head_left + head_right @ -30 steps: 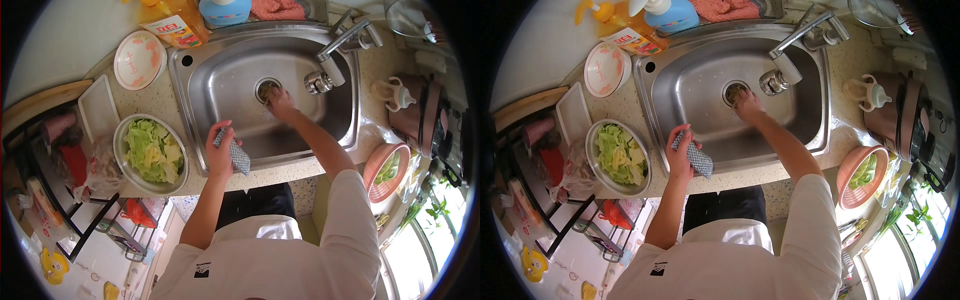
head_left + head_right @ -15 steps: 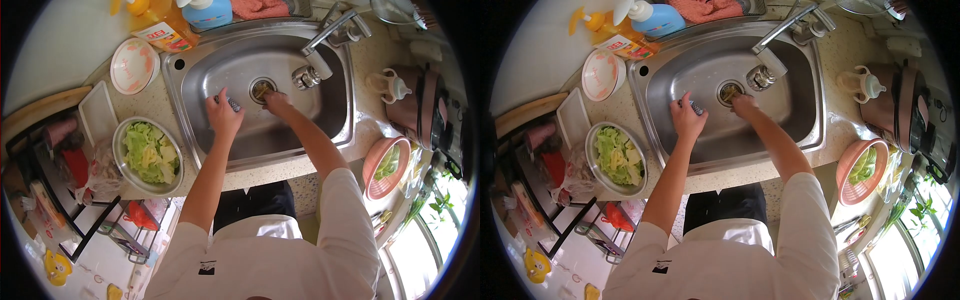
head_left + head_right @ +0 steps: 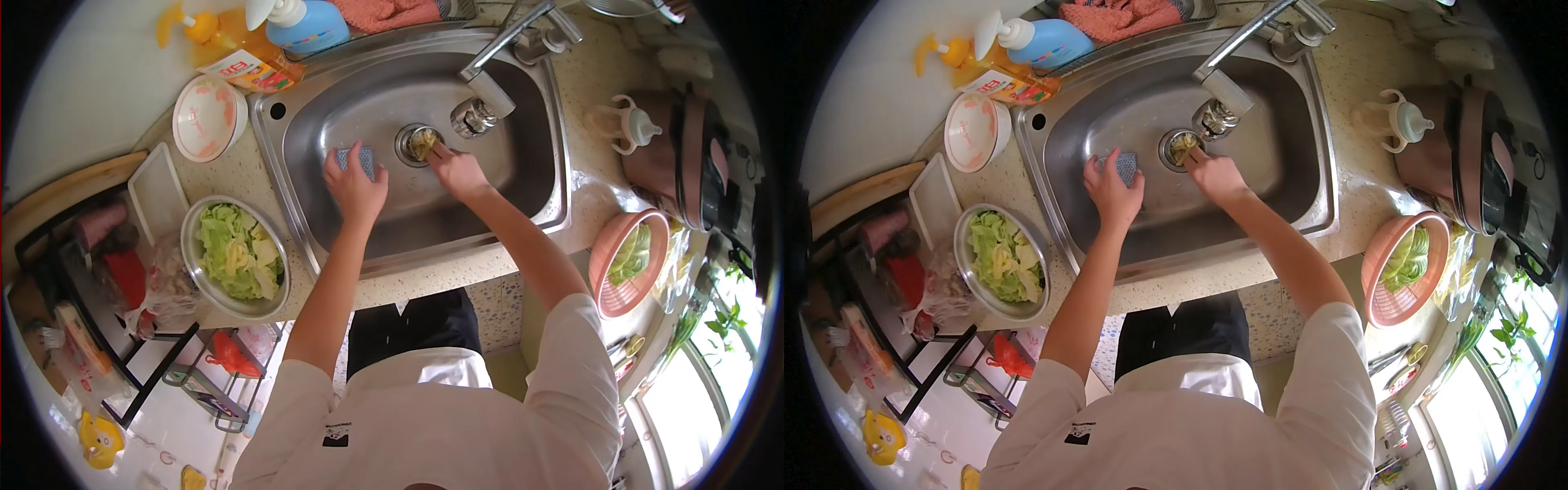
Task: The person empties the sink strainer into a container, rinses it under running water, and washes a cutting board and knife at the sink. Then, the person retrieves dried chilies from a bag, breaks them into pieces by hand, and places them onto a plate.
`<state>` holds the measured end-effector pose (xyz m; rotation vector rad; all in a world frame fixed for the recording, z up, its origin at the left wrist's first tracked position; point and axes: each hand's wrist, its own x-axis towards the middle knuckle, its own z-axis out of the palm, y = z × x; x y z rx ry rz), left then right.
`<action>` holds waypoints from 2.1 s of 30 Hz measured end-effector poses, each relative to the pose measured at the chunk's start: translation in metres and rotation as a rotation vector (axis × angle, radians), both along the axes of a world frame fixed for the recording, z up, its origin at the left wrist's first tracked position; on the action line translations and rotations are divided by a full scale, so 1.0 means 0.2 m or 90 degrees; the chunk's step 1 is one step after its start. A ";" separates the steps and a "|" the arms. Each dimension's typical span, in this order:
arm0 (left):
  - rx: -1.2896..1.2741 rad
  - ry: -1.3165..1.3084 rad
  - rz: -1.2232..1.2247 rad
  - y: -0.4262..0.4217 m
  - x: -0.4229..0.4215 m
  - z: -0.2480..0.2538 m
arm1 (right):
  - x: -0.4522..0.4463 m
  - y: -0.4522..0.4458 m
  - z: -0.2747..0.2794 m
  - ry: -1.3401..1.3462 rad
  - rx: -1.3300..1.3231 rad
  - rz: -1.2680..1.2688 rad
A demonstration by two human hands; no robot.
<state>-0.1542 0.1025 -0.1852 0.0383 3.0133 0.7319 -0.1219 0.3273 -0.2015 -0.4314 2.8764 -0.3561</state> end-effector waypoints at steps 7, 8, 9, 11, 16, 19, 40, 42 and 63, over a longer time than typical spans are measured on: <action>0.539 -0.364 0.037 0.16 0.33 0.34 | 0.45 0.10 0.53 0.117 -0.182 -0.127; 0.679 -0.447 0.110 0.19 0.38 0.34 | 0.52 0.10 0.57 0.127 -0.185 -0.134; 0.699 -0.490 0.120 0.20 0.41 0.36 | 0.58 0.11 0.60 0.140 -0.186 -0.141; 0.739 -0.579 0.141 0.24 0.47 0.38 | 0.68 0.12 0.59 0.119 -0.208 -0.162; 0.719 -0.573 0.109 0.32 0.56 0.43 | 0.81 0.12 0.59 0.137 -0.209 -0.201; 0.721 -0.582 0.097 0.33 0.57 0.46 | 0.84 0.12 0.58 0.156 -0.204 -0.214; 0.843 -0.955 0.106 0.47 1.24 0.53 | 1.74 -0.08 0.80 0.316 -0.214 -0.460; 0.823 -0.983 0.120 0.52 1.36 0.42 | 1.87 -0.08 0.71 0.317 -0.219 -0.491; 0.264 -0.773 -0.053 1.04 1.80 -1.62 | 2.27 -0.11 -1.78 0.219 -1.194 -1.226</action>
